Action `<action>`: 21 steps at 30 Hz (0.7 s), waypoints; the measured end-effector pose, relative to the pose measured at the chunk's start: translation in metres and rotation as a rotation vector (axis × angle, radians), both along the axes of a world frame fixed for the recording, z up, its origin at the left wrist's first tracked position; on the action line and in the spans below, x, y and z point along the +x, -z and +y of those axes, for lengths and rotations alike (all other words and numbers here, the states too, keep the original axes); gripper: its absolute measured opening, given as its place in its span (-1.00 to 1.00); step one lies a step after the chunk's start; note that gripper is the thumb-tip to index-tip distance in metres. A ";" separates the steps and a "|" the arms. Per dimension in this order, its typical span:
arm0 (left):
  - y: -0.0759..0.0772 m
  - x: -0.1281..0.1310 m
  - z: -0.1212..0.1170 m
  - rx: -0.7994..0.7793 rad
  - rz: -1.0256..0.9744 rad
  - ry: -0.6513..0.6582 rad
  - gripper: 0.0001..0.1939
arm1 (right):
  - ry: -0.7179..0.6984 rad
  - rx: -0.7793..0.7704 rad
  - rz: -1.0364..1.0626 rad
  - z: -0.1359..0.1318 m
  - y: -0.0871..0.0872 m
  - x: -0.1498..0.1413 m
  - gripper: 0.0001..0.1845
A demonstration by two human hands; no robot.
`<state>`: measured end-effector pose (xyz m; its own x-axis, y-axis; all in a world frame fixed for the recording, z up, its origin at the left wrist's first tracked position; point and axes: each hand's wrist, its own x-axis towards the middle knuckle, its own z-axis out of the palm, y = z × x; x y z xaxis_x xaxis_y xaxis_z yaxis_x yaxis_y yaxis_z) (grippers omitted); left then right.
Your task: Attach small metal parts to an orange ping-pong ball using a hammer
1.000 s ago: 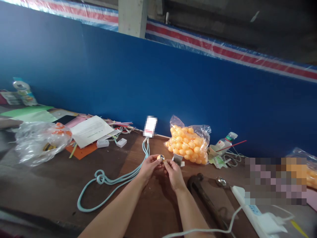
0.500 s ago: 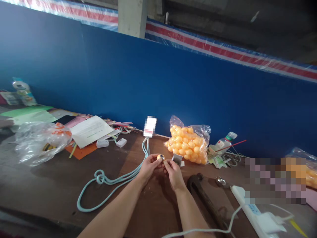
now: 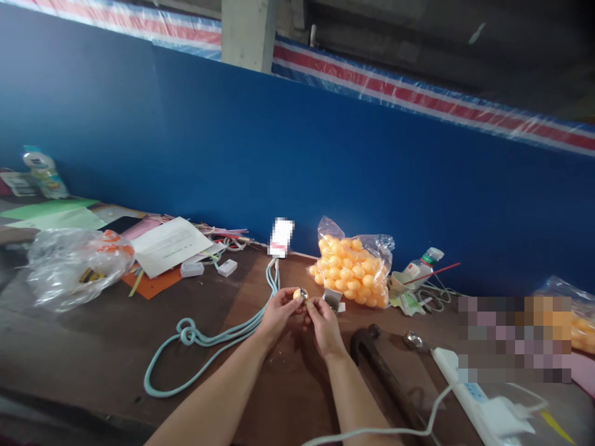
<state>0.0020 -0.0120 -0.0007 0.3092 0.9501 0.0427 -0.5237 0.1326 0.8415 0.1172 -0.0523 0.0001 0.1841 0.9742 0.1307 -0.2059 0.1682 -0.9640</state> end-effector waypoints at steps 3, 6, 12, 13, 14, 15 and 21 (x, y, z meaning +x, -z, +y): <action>0.002 0.001 0.001 -0.009 -0.013 0.008 -0.49 | 0.010 0.030 0.022 0.001 0.002 -0.002 -0.79; 0.004 0.003 0.002 -0.013 -0.030 -0.002 -0.46 | 0.016 0.025 0.033 0.002 0.004 -0.003 -0.79; 0.001 0.002 0.001 -0.018 -0.006 0.018 -0.42 | 0.017 0.022 0.017 0.002 0.005 -0.002 -0.79; 0.000 0.002 0.001 -0.012 0.002 0.029 -0.43 | 0.016 0.022 0.018 0.002 0.005 -0.002 -0.80; 0.000 0.001 0.000 -0.006 0.010 0.037 -0.43 | 0.014 0.023 0.019 0.002 0.005 -0.002 -0.80; -0.001 0.001 0.000 0.001 0.016 0.046 -0.43 | 0.010 0.024 0.019 0.002 0.005 -0.002 -0.80; 0.001 0.000 0.000 0.033 0.033 0.107 -0.41 | 0.004 0.026 0.036 0.002 0.006 -0.001 -0.81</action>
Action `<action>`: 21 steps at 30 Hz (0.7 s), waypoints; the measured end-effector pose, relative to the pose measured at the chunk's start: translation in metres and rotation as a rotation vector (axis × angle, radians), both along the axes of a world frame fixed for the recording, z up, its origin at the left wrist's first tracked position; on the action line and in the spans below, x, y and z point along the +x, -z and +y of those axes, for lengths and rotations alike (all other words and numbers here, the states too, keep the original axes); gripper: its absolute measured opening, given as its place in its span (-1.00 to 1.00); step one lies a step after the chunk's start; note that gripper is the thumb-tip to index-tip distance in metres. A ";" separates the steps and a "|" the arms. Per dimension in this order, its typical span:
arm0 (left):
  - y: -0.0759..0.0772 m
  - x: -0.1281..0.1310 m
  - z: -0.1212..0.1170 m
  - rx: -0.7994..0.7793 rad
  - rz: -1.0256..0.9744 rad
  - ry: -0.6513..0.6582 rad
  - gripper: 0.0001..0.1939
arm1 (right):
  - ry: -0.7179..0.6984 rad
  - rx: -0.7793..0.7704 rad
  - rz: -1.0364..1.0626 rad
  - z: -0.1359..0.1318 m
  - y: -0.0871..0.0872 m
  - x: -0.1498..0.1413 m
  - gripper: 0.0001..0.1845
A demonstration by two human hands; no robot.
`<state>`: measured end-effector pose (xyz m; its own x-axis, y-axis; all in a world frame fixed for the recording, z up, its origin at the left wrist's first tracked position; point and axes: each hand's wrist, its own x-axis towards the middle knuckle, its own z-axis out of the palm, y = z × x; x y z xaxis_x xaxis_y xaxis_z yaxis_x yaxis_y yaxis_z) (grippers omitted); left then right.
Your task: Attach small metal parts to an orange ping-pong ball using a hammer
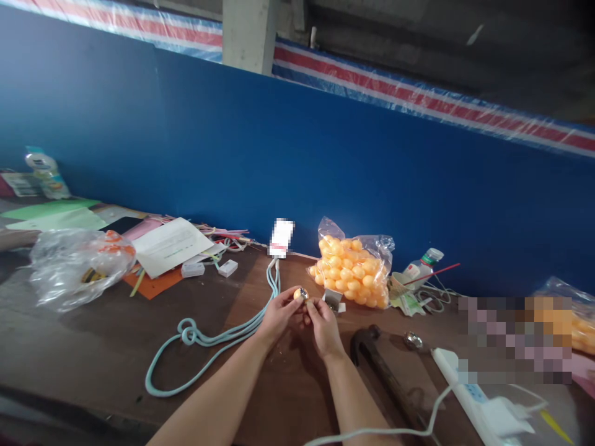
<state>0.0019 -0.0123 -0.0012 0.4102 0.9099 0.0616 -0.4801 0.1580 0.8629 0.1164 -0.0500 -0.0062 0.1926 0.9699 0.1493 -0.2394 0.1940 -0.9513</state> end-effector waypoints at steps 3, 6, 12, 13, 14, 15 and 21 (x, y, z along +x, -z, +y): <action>-0.001 0.000 -0.001 0.017 -0.004 0.007 -0.42 | -0.003 -0.001 0.026 0.001 0.002 0.000 -0.81; -0.003 0.000 -0.002 0.024 0.000 0.000 -0.44 | -0.010 -0.014 0.040 0.001 0.002 -0.001 -0.80; -0.006 -0.001 -0.003 -0.006 0.016 -0.027 -0.47 | -0.007 -0.033 0.086 0.000 -0.002 -0.003 -0.77; -0.006 -0.001 -0.004 -0.012 0.021 -0.027 -0.46 | -0.014 -0.028 0.096 0.000 -0.002 -0.003 -0.77; -0.006 -0.001 -0.004 -0.017 0.025 -0.031 -0.47 | -0.021 -0.022 0.105 0.000 -0.002 -0.003 -0.77; -0.007 -0.001 -0.004 -0.017 0.026 -0.039 -0.47 | -0.027 -0.016 0.111 0.001 -0.002 -0.003 -0.78; -0.006 -0.001 -0.003 0.026 0.043 -0.080 -0.51 | -0.013 -0.002 0.100 0.001 -0.002 -0.004 -0.78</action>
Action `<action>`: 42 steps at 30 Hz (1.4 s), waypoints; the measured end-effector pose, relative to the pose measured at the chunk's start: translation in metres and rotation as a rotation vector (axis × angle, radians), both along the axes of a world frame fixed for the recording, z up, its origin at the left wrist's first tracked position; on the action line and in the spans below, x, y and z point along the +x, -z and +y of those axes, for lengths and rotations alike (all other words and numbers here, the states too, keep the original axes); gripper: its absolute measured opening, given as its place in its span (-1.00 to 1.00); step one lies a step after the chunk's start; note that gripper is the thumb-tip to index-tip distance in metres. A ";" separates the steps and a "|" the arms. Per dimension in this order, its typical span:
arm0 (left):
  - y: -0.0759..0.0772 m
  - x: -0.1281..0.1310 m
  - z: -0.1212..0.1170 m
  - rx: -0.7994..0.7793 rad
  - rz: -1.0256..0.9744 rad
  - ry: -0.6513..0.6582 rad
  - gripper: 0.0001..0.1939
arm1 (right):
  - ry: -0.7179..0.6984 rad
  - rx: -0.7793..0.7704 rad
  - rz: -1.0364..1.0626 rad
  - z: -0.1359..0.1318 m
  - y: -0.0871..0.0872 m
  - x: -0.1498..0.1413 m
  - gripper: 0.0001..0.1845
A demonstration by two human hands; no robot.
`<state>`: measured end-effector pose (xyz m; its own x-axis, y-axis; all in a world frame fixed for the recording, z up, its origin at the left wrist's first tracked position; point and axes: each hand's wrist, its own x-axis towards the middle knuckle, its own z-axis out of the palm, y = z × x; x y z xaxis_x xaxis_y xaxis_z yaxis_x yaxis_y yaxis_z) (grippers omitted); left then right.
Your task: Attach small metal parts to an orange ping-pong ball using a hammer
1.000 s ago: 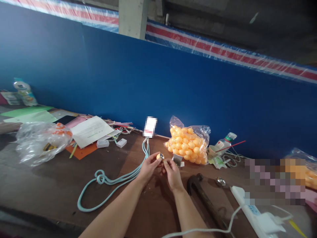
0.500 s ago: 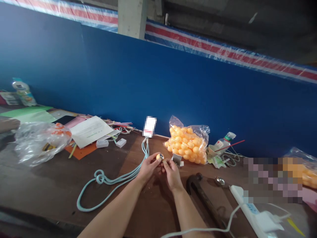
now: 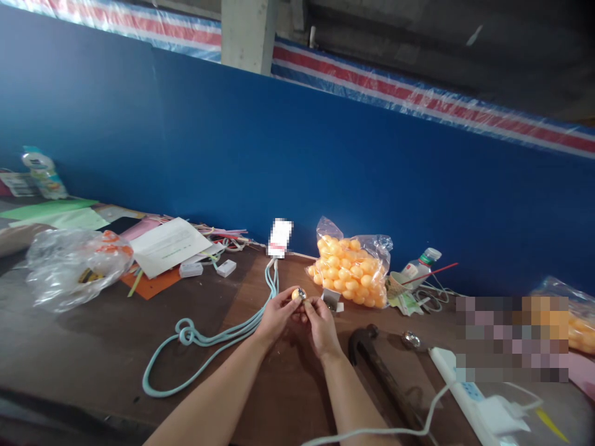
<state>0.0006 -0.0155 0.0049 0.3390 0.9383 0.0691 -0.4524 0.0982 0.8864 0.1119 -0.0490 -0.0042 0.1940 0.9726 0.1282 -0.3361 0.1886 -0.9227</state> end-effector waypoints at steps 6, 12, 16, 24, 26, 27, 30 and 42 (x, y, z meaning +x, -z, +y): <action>-0.001 -0.001 0.000 0.022 0.036 -0.025 -0.53 | -0.002 -0.008 0.055 0.000 -0.002 -0.003 -0.77; 0.000 -0.001 0.000 0.022 0.007 -0.006 -0.54 | -0.001 -0.014 0.062 -0.001 -0.004 -0.003 -0.75; 0.004 0.000 0.001 0.019 -0.026 0.014 -0.52 | -0.013 0.004 0.047 -0.001 -0.003 -0.002 -0.76; 0.006 -0.001 0.004 0.019 -0.067 0.035 -0.52 | -0.013 0.023 0.022 -0.001 -0.002 -0.001 -0.81; 0.007 -0.001 0.004 0.008 -0.066 0.039 -0.53 | -0.020 0.017 0.020 -0.001 -0.002 -0.001 -0.81; 0.008 0.000 0.004 0.001 -0.067 0.042 -0.52 | -0.021 0.014 0.015 -0.001 -0.002 0.000 -0.81; 0.008 0.000 0.004 -0.020 -0.072 0.051 -0.49 | -0.008 0.013 -0.033 -0.001 -0.001 0.002 -0.81; 0.007 0.000 0.002 -0.040 -0.100 0.070 -0.48 | 0.009 0.007 -0.100 -0.002 -0.003 0.003 -0.79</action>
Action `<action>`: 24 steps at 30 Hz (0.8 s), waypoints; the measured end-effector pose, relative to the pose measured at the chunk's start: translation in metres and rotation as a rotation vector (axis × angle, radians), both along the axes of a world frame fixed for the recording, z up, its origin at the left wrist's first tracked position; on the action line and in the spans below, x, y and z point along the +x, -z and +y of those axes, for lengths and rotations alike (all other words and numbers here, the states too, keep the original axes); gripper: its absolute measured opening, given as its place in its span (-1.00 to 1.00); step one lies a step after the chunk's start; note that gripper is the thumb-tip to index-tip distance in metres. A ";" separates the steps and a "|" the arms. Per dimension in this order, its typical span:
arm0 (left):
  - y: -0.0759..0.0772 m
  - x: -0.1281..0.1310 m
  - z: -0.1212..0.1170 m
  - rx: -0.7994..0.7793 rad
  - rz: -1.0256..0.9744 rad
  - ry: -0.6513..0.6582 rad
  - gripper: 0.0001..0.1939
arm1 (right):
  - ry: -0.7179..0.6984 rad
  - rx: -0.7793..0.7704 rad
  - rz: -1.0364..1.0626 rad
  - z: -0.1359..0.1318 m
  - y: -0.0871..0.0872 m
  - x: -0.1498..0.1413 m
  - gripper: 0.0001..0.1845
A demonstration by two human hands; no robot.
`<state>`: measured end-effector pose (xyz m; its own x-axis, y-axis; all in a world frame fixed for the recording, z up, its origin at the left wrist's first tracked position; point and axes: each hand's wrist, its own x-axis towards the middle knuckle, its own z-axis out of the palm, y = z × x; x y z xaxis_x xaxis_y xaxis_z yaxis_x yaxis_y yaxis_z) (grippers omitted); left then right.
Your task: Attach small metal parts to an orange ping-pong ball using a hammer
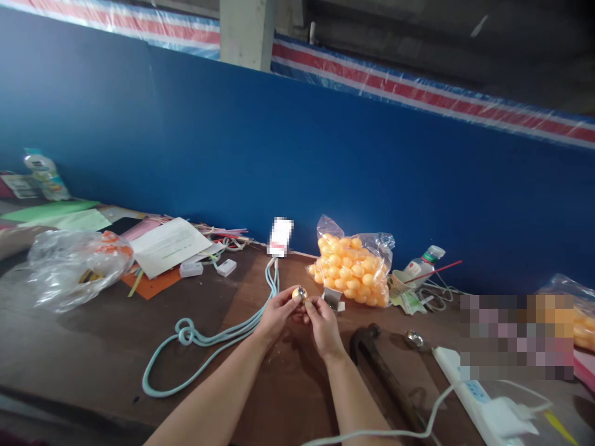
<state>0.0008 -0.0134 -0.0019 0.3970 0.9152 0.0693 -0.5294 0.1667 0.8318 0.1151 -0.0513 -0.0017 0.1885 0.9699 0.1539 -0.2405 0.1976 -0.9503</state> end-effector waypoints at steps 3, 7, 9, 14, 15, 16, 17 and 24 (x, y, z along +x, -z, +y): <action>0.001 0.000 0.001 0.004 0.003 0.006 -0.49 | 0.002 -0.002 -0.007 0.000 0.000 0.001 -0.79; 0.002 0.000 0.001 0.016 0.011 0.004 -0.49 | -0.016 -0.002 0.007 0.000 0.002 0.002 -0.81; 0.002 0.000 0.001 0.026 0.015 0.010 -0.49 | -0.013 -0.005 0.002 0.001 0.002 0.002 -0.81; 0.001 -0.001 0.000 0.030 0.046 -0.001 -0.50 | -0.008 -0.014 0.013 0.001 0.002 0.000 -0.81; 0.001 -0.001 0.000 0.031 0.054 -0.007 -0.49 | -0.015 -0.013 0.027 0.000 0.001 0.000 -0.81; 0.001 -0.001 0.000 0.036 0.062 -0.011 -0.49 | -0.021 -0.010 0.043 0.000 0.001 -0.001 -0.81; 0.001 -0.001 0.000 0.045 0.069 -0.016 -0.49 | -0.025 -0.006 0.059 0.000 0.000 -0.001 -0.81; 0.000 -0.001 0.000 0.083 0.091 -0.009 -0.48 | -0.024 0.008 0.112 -0.001 -0.002 -0.004 -0.80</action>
